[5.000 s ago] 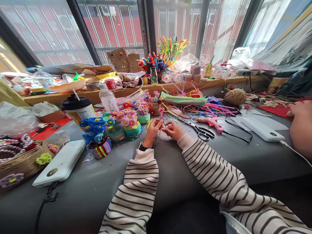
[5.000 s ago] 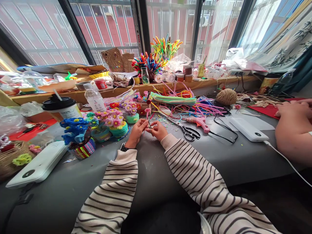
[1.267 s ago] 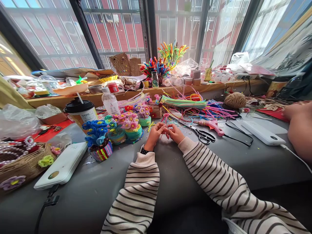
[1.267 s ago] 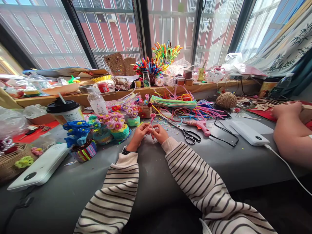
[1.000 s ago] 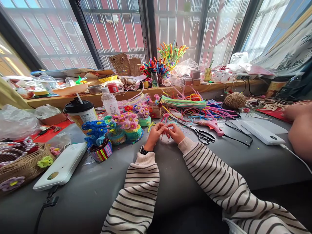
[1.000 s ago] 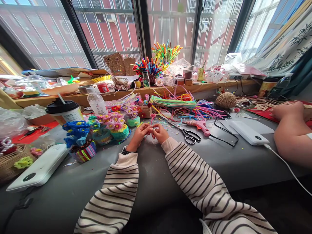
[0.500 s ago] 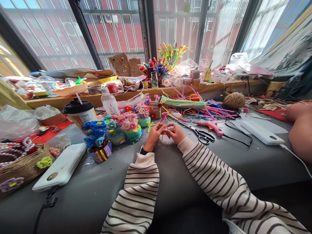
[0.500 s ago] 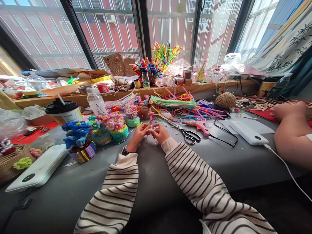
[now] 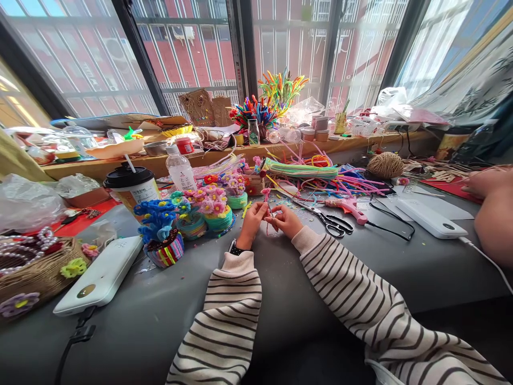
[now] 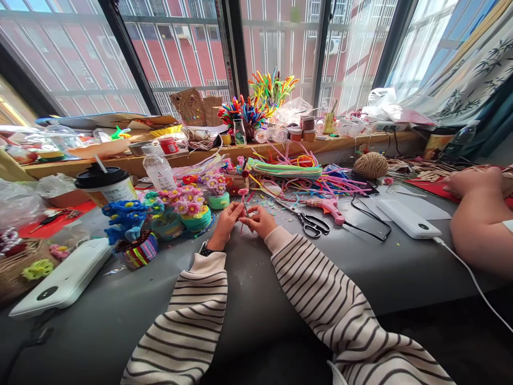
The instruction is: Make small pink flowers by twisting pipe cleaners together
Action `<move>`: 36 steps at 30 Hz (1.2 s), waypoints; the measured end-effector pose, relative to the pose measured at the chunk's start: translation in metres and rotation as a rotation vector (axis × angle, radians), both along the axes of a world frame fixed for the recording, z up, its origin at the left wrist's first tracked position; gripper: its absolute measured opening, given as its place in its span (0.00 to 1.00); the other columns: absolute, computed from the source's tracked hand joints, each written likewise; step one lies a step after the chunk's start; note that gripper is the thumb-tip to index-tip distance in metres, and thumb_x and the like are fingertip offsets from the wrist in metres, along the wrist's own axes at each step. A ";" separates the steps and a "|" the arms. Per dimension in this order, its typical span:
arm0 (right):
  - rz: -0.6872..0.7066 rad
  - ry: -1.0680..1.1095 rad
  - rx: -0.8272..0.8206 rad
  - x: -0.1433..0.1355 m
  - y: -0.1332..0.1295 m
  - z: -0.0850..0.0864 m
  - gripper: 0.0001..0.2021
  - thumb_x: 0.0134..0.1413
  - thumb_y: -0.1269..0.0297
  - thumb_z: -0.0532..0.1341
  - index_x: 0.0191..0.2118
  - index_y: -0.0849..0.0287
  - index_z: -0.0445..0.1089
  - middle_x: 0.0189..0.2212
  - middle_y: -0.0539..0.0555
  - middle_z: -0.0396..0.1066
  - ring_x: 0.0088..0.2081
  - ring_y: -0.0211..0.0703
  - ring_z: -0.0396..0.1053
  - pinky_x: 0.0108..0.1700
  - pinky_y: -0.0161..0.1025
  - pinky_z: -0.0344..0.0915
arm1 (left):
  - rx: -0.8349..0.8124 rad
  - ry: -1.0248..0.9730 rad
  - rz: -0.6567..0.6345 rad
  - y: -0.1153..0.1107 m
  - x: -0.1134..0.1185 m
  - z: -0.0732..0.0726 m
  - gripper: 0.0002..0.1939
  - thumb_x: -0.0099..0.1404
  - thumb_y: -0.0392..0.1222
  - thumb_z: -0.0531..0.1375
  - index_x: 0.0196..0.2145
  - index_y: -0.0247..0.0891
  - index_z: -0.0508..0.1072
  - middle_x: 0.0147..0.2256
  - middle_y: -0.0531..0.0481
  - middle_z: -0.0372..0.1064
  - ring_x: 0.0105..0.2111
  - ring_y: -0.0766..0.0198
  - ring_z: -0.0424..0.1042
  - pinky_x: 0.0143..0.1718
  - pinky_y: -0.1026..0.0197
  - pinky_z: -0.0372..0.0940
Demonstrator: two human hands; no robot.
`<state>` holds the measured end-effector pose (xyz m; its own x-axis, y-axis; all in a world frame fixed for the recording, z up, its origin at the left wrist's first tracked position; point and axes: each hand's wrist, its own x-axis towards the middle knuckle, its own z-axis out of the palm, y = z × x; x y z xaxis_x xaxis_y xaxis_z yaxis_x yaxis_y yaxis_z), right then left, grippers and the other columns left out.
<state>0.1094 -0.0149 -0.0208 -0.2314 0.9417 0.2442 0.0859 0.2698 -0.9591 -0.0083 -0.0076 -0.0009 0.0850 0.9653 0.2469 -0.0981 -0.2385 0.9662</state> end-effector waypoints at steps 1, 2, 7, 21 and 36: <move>0.002 -0.003 0.001 0.000 0.000 0.000 0.21 0.35 0.50 0.59 0.32 0.59 0.53 0.10 0.40 0.59 0.13 0.30 0.54 0.21 0.30 0.51 | 0.003 0.002 -0.003 0.000 0.000 0.000 0.11 0.49 0.47 0.56 0.23 0.36 0.62 0.19 0.57 0.58 0.21 0.72 0.58 0.25 0.67 0.56; 0.004 -0.006 0.001 0.000 0.000 0.000 0.21 0.36 0.50 0.59 0.32 0.59 0.53 0.10 0.40 0.59 0.14 0.30 0.54 0.21 0.30 0.51 | 0.004 0.003 -0.007 0.000 0.000 0.000 0.11 0.49 0.47 0.57 0.24 0.36 0.62 0.19 0.57 0.58 0.21 0.72 0.58 0.25 0.67 0.56; 0.045 0.037 -0.023 -0.001 -0.001 0.002 0.22 0.36 0.49 0.58 0.32 0.59 0.52 0.10 0.39 0.58 0.13 0.29 0.54 0.19 0.29 0.48 | 0.015 0.020 -0.023 0.001 -0.001 -0.001 0.11 0.49 0.47 0.56 0.24 0.36 0.62 0.20 0.57 0.58 0.21 0.72 0.59 0.26 0.67 0.57; 0.023 0.116 -0.062 -0.005 0.004 -0.004 0.21 0.34 0.50 0.59 0.31 0.59 0.52 0.08 0.37 0.55 0.12 0.28 0.51 0.17 0.28 0.45 | 0.023 0.051 -0.078 0.001 -0.001 -0.002 0.12 0.49 0.49 0.57 0.24 0.38 0.61 0.20 0.57 0.59 0.21 0.71 0.60 0.25 0.67 0.58; 0.083 0.109 -0.059 -0.006 0.010 -0.009 0.23 0.36 0.45 0.56 0.31 0.58 0.50 0.09 0.39 0.55 0.12 0.30 0.52 0.17 0.30 0.44 | 0.066 0.070 -0.088 0.001 -0.003 -0.004 0.12 0.50 0.51 0.55 0.24 0.39 0.61 0.20 0.56 0.57 0.22 0.70 0.60 0.25 0.66 0.58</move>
<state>0.1031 -0.0048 -0.0300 -0.2843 0.9337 0.2175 -0.0405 0.2150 -0.9758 -0.0115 -0.0070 -0.0052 0.1882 0.9351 0.3003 -0.0540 -0.2954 0.9538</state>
